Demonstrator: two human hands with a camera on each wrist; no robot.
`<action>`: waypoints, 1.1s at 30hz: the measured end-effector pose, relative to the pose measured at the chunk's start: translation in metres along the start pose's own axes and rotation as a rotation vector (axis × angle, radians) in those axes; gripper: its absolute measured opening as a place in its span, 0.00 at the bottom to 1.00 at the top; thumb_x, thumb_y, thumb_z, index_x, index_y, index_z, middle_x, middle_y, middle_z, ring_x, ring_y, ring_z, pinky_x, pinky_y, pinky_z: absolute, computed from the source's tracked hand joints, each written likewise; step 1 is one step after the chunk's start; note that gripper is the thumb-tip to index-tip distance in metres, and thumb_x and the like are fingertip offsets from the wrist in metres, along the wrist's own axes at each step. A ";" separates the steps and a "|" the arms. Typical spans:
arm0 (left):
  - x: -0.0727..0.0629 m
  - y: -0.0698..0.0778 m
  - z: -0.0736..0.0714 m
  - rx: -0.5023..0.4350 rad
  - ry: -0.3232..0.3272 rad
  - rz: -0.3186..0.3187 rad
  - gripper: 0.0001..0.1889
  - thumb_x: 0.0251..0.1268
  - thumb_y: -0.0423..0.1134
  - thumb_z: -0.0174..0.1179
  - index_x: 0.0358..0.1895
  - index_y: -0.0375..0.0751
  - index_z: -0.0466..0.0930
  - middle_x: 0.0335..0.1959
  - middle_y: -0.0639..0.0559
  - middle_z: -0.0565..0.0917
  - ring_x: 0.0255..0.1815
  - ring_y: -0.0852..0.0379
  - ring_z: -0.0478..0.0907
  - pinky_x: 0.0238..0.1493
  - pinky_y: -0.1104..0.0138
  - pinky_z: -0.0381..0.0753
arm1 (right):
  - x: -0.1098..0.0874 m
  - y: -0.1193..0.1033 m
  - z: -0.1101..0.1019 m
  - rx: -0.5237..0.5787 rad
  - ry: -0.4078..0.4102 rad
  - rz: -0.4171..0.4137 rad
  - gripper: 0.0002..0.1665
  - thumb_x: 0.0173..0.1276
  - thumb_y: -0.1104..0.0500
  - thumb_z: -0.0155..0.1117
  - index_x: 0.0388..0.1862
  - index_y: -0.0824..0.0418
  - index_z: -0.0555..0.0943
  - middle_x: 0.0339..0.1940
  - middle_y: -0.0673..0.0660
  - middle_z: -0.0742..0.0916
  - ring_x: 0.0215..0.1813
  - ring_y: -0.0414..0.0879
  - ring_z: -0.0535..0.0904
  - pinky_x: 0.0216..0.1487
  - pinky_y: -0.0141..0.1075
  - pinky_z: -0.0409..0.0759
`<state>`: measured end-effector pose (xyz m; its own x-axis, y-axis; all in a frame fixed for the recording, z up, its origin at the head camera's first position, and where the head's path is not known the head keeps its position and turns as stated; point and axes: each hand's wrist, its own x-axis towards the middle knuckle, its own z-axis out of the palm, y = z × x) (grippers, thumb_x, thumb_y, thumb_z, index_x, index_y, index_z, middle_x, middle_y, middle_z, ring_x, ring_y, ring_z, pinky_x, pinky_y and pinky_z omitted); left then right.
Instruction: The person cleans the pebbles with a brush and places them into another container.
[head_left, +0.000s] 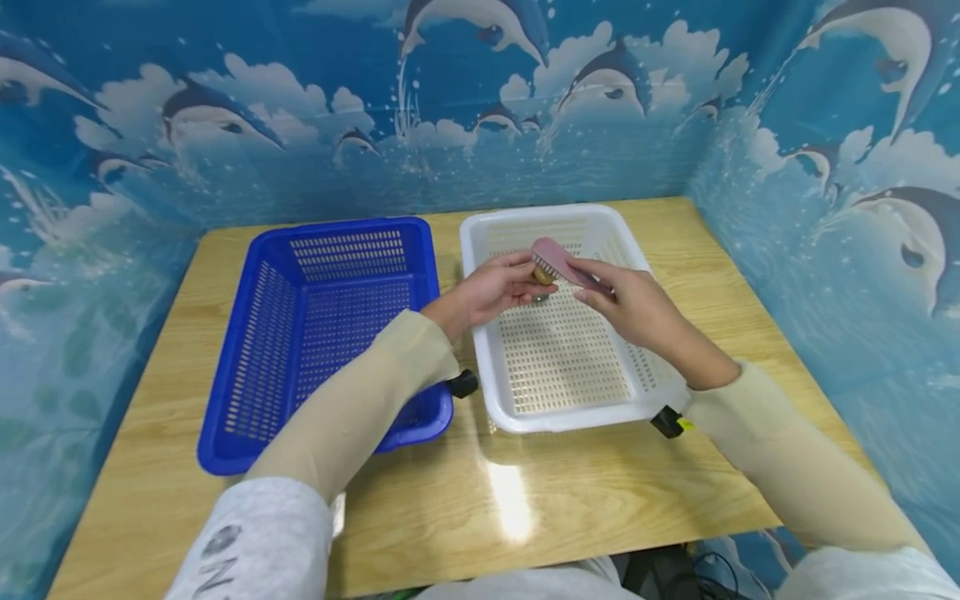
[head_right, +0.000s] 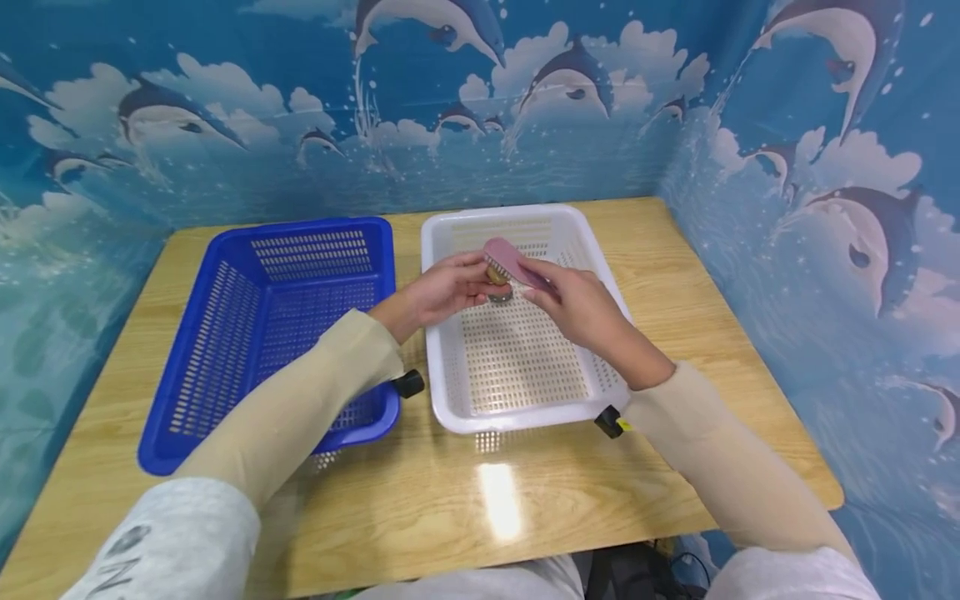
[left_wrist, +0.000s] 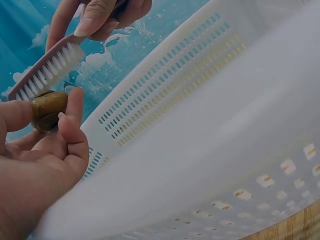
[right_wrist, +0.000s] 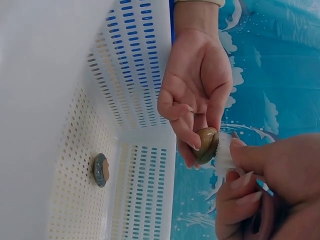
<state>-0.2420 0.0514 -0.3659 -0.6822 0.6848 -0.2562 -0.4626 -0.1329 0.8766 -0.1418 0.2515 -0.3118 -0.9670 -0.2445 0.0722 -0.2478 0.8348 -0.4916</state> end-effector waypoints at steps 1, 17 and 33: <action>0.000 0.000 0.000 0.006 0.003 0.000 0.23 0.81 0.38 0.41 0.74 0.43 0.60 0.64 0.33 0.73 0.64 0.45 0.73 0.36 0.69 0.74 | 0.000 0.000 0.001 0.006 0.001 0.003 0.29 0.76 0.55 0.57 0.73 0.57 0.67 0.61 0.66 0.80 0.24 0.47 0.71 0.29 0.40 0.71; -0.001 0.000 -0.001 0.016 0.006 0.005 0.22 0.81 0.38 0.40 0.74 0.45 0.61 0.58 0.34 0.77 0.46 0.58 0.81 0.39 0.67 0.71 | 0.004 -0.009 0.006 0.002 -0.005 -0.010 0.27 0.80 0.55 0.47 0.74 0.58 0.64 0.43 0.64 0.85 0.21 0.47 0.66 0.28 0.40 0.69; -0.001 0.001 0.000 0.015 0.033 0.022 0.23 0.81 0.38 0.39 0.75 0.43 0.58 0.59 0.31 0.75 0.40 0.61 0.83 0.35 0.69 0.71 | 0.005 -0.001 0.004 -0.001 0.036 0.052 0.26 0.79 0.55 0.49 0.73 0.56 0.66 0.59 0.66 0.81 0.26 0.50 0.72 0.31 0.42 0.70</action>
<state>-0.2419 0.0504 -0.3654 -0.7104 0.6580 -0.2498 -0.4388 -0.1366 0.8881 -0.1465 0.2476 -0.3145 -0.9801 -0.1827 0.0779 -0.1971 0.8465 -0.4945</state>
